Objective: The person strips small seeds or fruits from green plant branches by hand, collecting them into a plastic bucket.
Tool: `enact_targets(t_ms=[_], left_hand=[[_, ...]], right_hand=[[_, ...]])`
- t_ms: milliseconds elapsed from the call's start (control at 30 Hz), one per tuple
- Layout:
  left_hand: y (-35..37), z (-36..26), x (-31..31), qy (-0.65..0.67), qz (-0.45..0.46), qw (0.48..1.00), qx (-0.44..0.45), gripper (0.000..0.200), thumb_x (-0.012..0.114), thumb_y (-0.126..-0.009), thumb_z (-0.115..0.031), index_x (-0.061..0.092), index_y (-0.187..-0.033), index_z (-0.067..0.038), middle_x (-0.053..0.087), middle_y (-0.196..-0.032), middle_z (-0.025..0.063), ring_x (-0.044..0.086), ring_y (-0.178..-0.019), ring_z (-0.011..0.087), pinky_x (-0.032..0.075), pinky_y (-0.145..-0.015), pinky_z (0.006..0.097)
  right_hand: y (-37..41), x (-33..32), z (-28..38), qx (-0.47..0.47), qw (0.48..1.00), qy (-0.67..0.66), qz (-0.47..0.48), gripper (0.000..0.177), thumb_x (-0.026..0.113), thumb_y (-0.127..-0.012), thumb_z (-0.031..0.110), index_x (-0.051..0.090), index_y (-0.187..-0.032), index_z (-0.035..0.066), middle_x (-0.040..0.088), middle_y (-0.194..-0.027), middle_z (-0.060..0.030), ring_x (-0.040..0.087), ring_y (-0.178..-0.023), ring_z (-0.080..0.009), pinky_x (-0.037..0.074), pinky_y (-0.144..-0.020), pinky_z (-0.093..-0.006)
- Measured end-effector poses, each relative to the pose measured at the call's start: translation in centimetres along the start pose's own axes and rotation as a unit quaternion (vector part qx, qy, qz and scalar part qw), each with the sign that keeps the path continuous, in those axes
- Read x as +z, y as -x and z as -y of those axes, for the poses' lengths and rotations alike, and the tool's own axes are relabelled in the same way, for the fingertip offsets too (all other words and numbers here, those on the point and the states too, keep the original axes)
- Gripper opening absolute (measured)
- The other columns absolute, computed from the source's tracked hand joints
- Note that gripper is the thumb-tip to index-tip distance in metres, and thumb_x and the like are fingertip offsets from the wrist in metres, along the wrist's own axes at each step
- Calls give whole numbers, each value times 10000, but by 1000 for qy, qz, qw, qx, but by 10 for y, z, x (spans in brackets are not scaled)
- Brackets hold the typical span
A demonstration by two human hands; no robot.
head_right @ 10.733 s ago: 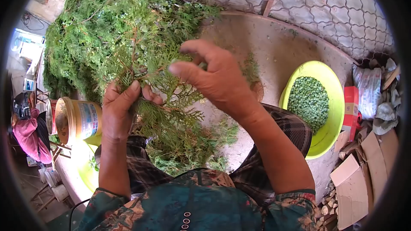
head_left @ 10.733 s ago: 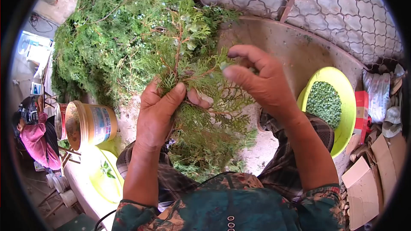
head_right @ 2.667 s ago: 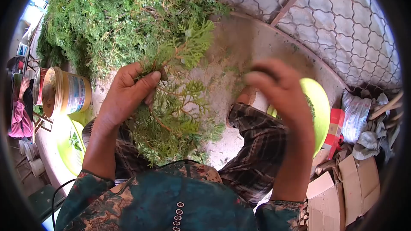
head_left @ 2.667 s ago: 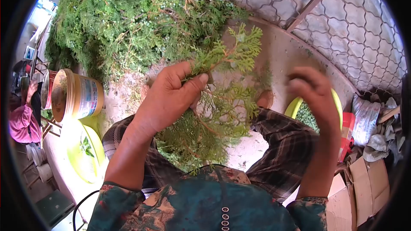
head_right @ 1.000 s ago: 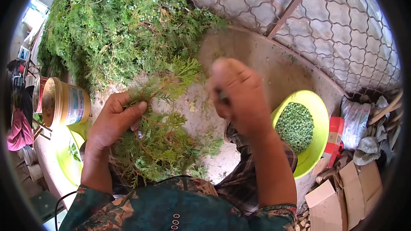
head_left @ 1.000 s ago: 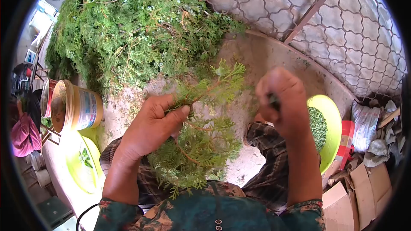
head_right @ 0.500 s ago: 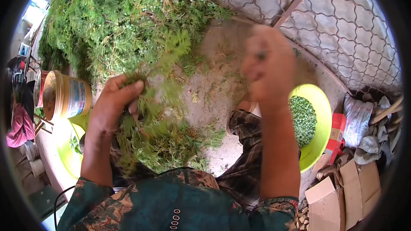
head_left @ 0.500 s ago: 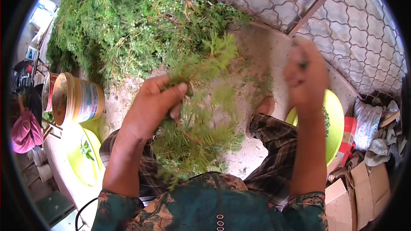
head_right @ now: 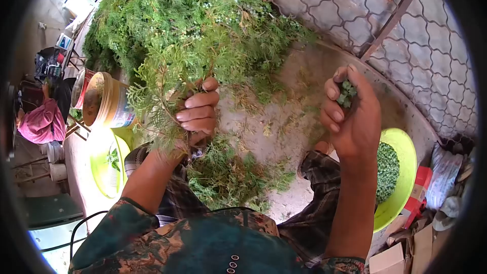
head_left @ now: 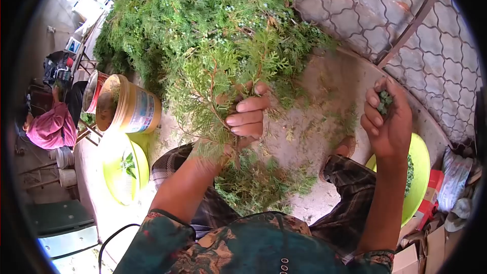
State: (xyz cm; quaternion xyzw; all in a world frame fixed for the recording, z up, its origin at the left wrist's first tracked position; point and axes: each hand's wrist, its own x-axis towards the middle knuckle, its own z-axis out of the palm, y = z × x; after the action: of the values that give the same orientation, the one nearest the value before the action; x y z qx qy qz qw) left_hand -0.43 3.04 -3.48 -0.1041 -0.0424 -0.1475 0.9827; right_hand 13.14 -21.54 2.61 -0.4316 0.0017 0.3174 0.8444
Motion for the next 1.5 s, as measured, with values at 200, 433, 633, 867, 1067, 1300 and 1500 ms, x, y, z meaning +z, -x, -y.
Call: enact_targets(t_ms=[200,433,633,867,1067,1300,1500], left_hand=[[-18,13,-28,-615,-452,642,79,275,534,-892,-251,500,-1044,-24,479,-708,10,447,-514,100,420,-484,260],[9,-6,-85,-431,-359,826,-48,263,590,-842,-237,505,-1021,-64,478,-699,-8,475,-567,90,415,-489,261],[-25,26,-53,-108,-72,987,-94,366,535,-882,-267,460,-1112,8,438,-691,-10,446,-543,95,362,-512,236],[-24,43,-55,-28,0,993,-115,344,531,-881,-321,507,-1007,-3,442,-671,-35,436,-514,64,357,-496,223],[-11,49,-47,13,-73,992,-106,313,567,-845,-384,523,-834,-74,465,-649,-40,427,-487,59,349,-483,217],[-8,46,-30,-121,-230,964,-57,291,514,-876,-384,536,-812,-101,481,-626,-35,434,-431,80,316,-392,235],[-3,51,-26,-295,-287,909,-67,307,440,-917,-411,538,-829,-133,453,-621,-42,397,-459,74,283,-418,234]], right_hand=[[14,-22,34,-59,996,39,-53,161,508,-915,236,499,-899,76,456,-698,-18,345,-437,-55,256,-355,-201],[42,-47,50,-219,957,183,-54,178,505,-924,201,548,-873,36,492,-676,-13,373,-496,-29,289,-398,-196],[28,2,-45,-258,815,511,93,112,621,-802,144,609,-842,40,611,-746,-127,612,-655,-261,478,-597,-324],[18,18,-72,-293,808,506,66,87,609,-802,110,576,-861,56,607,-730,-154,599,-677,-358,475,-574,-401],[20,24,-74,-264,793,538,113,126,612,-818,39,598,-942,26,628,-797,-112,635,-711,-185,484,-629,-277],[19,27,-76,-247,767,572,151,218,594,-821,60,597,-1039,38,643,-877,-150,646,-791,-282,513,-664,-333],[11,21,-80,-296,697,628,179,139,568,-844,85,580,-976,43,608,-725,-95,616,-629,-219,473,-537,-346]])
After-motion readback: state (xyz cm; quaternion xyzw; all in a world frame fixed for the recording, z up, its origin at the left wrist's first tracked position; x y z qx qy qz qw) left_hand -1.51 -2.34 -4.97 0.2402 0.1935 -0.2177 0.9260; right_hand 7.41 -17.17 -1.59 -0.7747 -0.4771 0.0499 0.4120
